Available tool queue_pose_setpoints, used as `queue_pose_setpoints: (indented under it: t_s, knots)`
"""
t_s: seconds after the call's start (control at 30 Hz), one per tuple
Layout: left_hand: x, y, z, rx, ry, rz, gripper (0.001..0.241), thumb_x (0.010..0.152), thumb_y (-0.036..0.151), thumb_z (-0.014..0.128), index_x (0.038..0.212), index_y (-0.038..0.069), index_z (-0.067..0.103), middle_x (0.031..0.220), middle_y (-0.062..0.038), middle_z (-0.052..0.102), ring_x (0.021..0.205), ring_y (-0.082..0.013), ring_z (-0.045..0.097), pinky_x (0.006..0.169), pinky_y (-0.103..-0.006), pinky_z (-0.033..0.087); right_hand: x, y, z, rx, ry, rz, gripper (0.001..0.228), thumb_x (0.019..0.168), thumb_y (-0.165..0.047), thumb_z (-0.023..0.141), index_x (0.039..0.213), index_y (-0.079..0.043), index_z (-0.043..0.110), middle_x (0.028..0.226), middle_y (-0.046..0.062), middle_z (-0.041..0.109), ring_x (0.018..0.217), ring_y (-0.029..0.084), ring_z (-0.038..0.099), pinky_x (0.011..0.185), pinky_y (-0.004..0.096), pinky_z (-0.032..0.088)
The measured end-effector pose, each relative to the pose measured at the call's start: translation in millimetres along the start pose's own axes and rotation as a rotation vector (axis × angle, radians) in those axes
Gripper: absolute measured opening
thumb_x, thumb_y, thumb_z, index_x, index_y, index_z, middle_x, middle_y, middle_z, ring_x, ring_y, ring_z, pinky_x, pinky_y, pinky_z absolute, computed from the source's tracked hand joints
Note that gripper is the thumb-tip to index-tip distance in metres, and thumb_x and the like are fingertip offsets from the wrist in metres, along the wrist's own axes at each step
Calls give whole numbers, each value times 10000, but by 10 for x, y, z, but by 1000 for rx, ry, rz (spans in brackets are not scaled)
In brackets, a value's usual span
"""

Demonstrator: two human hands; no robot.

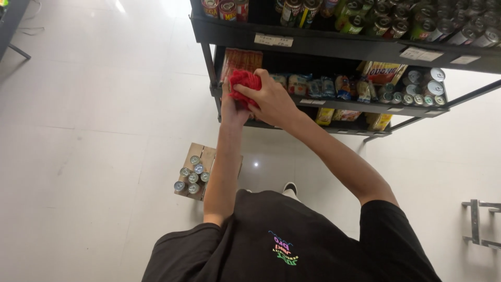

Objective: Removing canned goods from shelves, wiping them with a cloth, and organizing them.

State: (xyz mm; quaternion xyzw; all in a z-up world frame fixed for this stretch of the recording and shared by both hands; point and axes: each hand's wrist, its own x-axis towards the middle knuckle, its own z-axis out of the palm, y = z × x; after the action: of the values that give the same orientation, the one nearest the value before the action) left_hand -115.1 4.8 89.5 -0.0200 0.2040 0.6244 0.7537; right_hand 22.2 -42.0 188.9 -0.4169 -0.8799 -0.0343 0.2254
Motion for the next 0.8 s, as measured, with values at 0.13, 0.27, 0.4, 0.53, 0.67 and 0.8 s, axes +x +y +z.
queue_pose_setpoints:
  t_s: [0.13,0.27,0.4,0.53,0.67,0.8]
  knots:
    - [-85,-50,19,63,38,48,514,916,515,740,1152,58,721,1066,-139,712,1001,-294,703,923,-399,597,-34,97,219,-139,-7,40,477,925,-287,699,1390,-286,591,1200,132,465,871,366,689,640,398,516]
    - [-192,-121,354,189,253,271,772,854,559,764,1293,-12,487,1189,-252,603,1074,-347,655,983,-484,547,-126,90,367,-133,7,199,498,916,-332,693,1385,-199,590,1054,131,518,731,362,685,586,400,501]
    - [-353,-27,581,544,415,286,933,762,661,748,1347,-45,577,1287,-270,643,1202,-340,648,1076,-438,507,-139,-56,225,581,-157,524,330,891,-286,664,1191,-165,729,906,187,714,675,388,717,574,373,553]
    - [400,120,-66,-19,78,12,681,914,451,745,1278,-94,560,1145,-351,659,1021,-475,708,919,-576,608,-166,130,-29,1120,-72,566,299,865,-135,578,1106,-186,747,885,102,729,688,275,718,705,359,563]
    - [226,266,109,-199,-18,-122,630,924,379,756,1286,-66,496,1213,-325,618,1074,-440,689,965,-596,579,-179,139,-322,1333,215,560,206,919,-104,535,1044,-167,686,871,37,676,688,182,662,779,318,553]
    - [163,183,164,-73,-54,-113,642,898,482,754,1198,-64,598,1048,-250,661,806,-306,600,809,-456,580,-157,188,-287,995,225,379,336,957,-37,552,1193,-227,697,1043,28,697,936,254,699,893,412,526]
